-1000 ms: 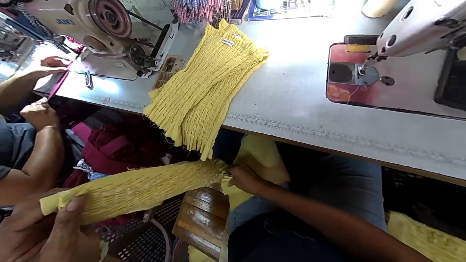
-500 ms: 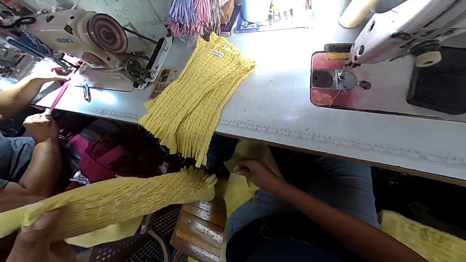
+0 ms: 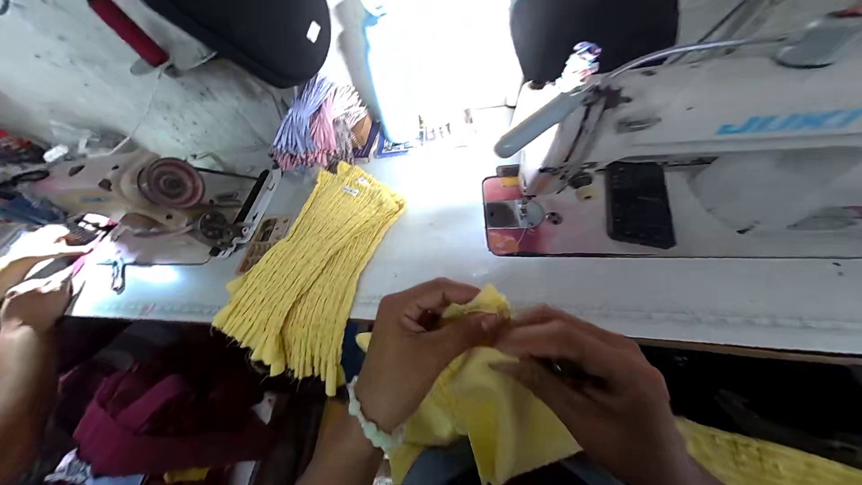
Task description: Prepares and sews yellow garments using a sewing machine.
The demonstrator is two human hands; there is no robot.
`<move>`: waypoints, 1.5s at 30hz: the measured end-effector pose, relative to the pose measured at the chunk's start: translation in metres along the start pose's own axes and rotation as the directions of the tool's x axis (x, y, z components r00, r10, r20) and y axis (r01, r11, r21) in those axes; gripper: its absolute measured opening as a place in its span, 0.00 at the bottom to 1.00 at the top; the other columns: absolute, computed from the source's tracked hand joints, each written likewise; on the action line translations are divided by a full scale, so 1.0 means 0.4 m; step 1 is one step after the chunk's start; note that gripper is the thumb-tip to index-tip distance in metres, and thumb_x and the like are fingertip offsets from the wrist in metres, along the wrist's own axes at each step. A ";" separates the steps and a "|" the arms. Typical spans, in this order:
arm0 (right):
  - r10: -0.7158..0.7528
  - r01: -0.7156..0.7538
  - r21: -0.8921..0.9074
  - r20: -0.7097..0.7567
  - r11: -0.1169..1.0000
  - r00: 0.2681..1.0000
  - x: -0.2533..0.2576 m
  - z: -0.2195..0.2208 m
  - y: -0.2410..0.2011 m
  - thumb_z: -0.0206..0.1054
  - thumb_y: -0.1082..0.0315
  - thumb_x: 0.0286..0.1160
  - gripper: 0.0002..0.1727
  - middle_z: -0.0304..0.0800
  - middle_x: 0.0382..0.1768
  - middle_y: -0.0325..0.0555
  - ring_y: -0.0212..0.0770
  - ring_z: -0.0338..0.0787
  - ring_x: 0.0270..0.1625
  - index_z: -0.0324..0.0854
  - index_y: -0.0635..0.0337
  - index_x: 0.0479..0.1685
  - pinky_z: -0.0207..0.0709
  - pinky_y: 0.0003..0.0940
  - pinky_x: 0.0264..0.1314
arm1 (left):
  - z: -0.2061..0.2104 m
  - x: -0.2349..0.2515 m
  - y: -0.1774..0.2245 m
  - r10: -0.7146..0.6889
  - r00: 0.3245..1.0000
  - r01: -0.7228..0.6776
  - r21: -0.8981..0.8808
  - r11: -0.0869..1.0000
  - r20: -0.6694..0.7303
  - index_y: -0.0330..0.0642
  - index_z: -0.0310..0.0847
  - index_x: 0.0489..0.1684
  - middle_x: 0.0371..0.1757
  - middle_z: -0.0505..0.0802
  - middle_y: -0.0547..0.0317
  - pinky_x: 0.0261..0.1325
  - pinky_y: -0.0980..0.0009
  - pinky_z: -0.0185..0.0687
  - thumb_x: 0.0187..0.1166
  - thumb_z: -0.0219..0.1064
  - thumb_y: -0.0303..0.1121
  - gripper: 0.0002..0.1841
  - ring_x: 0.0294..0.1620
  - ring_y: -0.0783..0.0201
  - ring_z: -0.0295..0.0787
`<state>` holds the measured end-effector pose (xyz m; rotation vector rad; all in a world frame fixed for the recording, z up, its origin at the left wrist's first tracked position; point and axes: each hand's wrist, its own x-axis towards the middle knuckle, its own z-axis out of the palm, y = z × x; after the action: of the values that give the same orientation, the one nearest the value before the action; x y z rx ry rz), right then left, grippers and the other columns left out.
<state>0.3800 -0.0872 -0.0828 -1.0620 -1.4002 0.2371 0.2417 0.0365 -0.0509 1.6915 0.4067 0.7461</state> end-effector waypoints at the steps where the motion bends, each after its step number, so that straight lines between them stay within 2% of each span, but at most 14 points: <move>1: 0.017 -0.022 -0.056 -0.088 0.998 0.996 0.006 0.001 0.016 0.69 0.64 0.82 0.07 0.88 0.42 0.38 0.15 0.85 0.42 0.85 0.58 0.46 0.77 0.04 0.43 | 0.015 0.007 -0.008 -0.026 1.000 0.025 -0.025 0.999 -0.001 0.38 0.91 0.43 0.39 0.95 0.70 0.43 0.83 0.88 0.73 0.73 0.24 0.06 0.37 0.82 0.91; 7: 0.175 -0.178 0.006 -0.212 0.984 0.961 0.006 -0.012 0.074 0.74 0.64 0.76 0.08 0.89 0.39 0.35 0.13 0.82 0.32 0.84 0.59 0.41 0.76 0.04 0.32 | 0.026 0.038 -0.047 -0.132 0.991 0.134 -0.056 0.989 0.028 0.39 0.90 0.42 0.37 0.95 0.71 0.42 0.82 0.88 0.71 0.71 0.20 0.07 0.36 0.81 0.91; 14: 0.291 -0.267 0.149 -0.170 0.952 0.942 0.019 -0.036 0.111 0.77 0.64 0.70 0.07 0.86 0.39 0.33 0.13 0.81 0.30 0.88 0.57 0.39 0.77 0.06 0.28 | 0.021 0.066 -0.071 -0.218 0.966 0.237 -0.145 0.961 0.137 0.41 0.91 0.43 0.38 0.95 0.73 0.45 0.82 0.88 0.73 0.70 0.19 0.08 0.38 0.82 0.91; 19: 0.415 -0.372 0.227 -0.185 0.900 0.891 0.026 -0.032 0.115 0.79 0.66 0.66 0.10 0.83 0.31 0.27 0.13 0.79 0.23 0.82 0.55 0.36 0.76 0.08 0.22 | 0.016 0.069 -0.094 -0.212 0.968 0.231 -0.145 0.962 0.138 0.42 0.92 0.42 0.38 0.96 0.72 0.46 0.81 0.88 0.73 0.70 0.20 0.08 0.39 0.81 0.91; 22: 0.453 -0.409 0.224 -0.205 0.885 0.868 0.030 -0.030 0.121 0.79 0.68 0.65 0.10 0.83 0.28 0.27 0.14 0.79 0.21 0.81 0.55 0.36 0.76 0.09 0.20 | 0.009 0.067 -0.104 -0.180 0.971 0.204 -0.151 0.967 0.158 0.43 0.91 0.46 0.39 0.95 0.73 0.45 0.81 0.87 0.81 0.68 0.33 0.07 0.39 0.81 0.90; 24: 0.456 -0.420 0.192 -0.220 0.887 0.862 0.034 -0.027 0.125 0.79 0.68 0.65 0.10 0.83 0.27 0.27 0.14 0.80 0.22 0.80 0.56 0.36 0.76 0.09 0.21 | 0.007 0.065 -0.106 -0.150 0.973 0.175 -0.136 0.975 0.176 0.44 0.90 0.49 0.41 0.95 0.74 0.46 0.81 0.87 0.81 0.68 0.49 0.18 0.41 0.81 0.90; 25: 0.445 -0.416 0.167 -0.227 0.894 0.866 0.035 -0.023 0.127 0.78 0.68 0.66 0.10 0.83 0.28 0.28 0.14 0.80 0.23 0.81 0.57 0.36 0.76 0.08 0.22 | 0.011 0.064 -0.102 -0.133 0.977 0.152 -0.108 0.982 0.170 0.43 0.89 0.51 0.42 0.94 0.74 0.46 0.81 0.87 0.78 0.70 0.52 0.21 0.42 0.81 0.90; 26: 0.430 -0.408 0.137 -0.233 0.902 0.872 0.036 -0.019 0.129 0.78 0.68 0.66 0.09 0.82 0.28 0.29 0.13 0.79 0.24 0.81 0.58 0.36 0.75 0.07 0.24 | 0.019 0.063 -0.096 -0.129 0.981 0.140 -0.068 0.988 0.142 0.43 0.88 0.50 0.42 0.94 0.75 0.44 0.82 0.88 0.74 0.73 0.52 0.21 0.41 0.82 0.90; 28: 0.398 -0.390 0.083 -0.244 0.917 0.884 0.035 -0.008 0.132 0.75 0.70 0.67 0.07 0.82 0.29 0.31 0.13 0.78 0.27 0.81 0.60 0.36 0.73 0.06 0.27 | 0.037 0.061 -0.085 -0.147 0.988 0.146 0.019 0.989 0.057 0.41 0.87 0.47 0.39 0.94 0.71 0.40 0.81 0.89 0.70 0.78 0.41 0.15 0.37 0.79 0.91; 31: 0.369 -0.372 0.042 -0.266 0.927 0.891 0.032 0.004 0.137 0.74 0.73 0.65 0.07 0.82 0.28 0.33 0.14 0.78 0.27 0.81 0.62 0.36 0.72 0.06 0.28 | 0.042 0.060 -0.079 -0.157 0.988 0.157 0.114 0.981 -0.010 0.40 0.88 0.44 0.36 0.94 0.68 0.37 0.82 0.88 0.72 0.76 0.30 0.08 0.33 0.79 0.90; 35: 0.386 -0.385 0.058 -0.258 0.921 0.886 0.027 0.014 0.143 0.77 0.69 0.66 0.10 0.80 0.27 0.33 0.13 0.76 0.25 0.80 0.62 0.36 0.70 0.05 0.27 | 0.015 0.051 -0.079 -0.158 0.987 0.154 0.147 0.977 0.016 0.41 0.91 0.45 0.38 0.95 0.69 0.39 0.83 0.86 0.77 0.72 0.31 0.07 0.35 0.80 0.90; 39: 0.359 -0.364 0.025 -0.253 0.931 0.899 0.026 0.037 0.143 0.77 0.66 0.67 0.12 0.80 0.26 0.34 0.14 0.75 0.26 0.79 0.63 0.36 0.68 0.05 0.29 | 0.003 0.036 -0.076 -0.181 0.983 0.175 0.134 0.975 0.032 0.46 0.87 0.45 0.39 0.94 0.72 0.41 0.82 0.89 0.69 0.79 0.41 0.13 0.37 0.79 0.92; 42: 0.325 -0.337 -0.008 -0.243 0.942 0.914 0.024 0.054 0.142 0.74 0.70 0.64 0.09 0.80 0.26 0.36 0.15 0.75 0.27 0.79 0.63 0.36 0.68 0.05 0.30 | -0.006 0.032 -0.078 -0.205 0.978 0.208 0.123 0.970 -0.034 0.46 0.89 0.38 0.35 0.94 0.71 0.39 0.82 0.88 0.70 0.78 0.33 0.06 0.35 0.78 0.91; 45: 0.359 -0.357 0.049 -0.206 0.933 0.910 0.011 0.063 0.151 0.76 0.69 0.65 0.11 0.81 0.25 0.35 0.15 0.75 0.26 0.79 0.63 0.36 0.68 0.06 0.29 | -0.038 0.018 -0.091 -0.238 0.971 0.238 0.105 0.966 -0.011 0.49 0.93 0.37 0.34 0.95 0.73 0.41 0.83 0.88 0.70 0.77 0.32 0.03 0.34 0.81 0.90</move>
<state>0.3856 -0.0393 -0.1274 -1.2947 -1.0053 0.3860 0.2414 0.0616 -0.0823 1.7041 0.6462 0.5541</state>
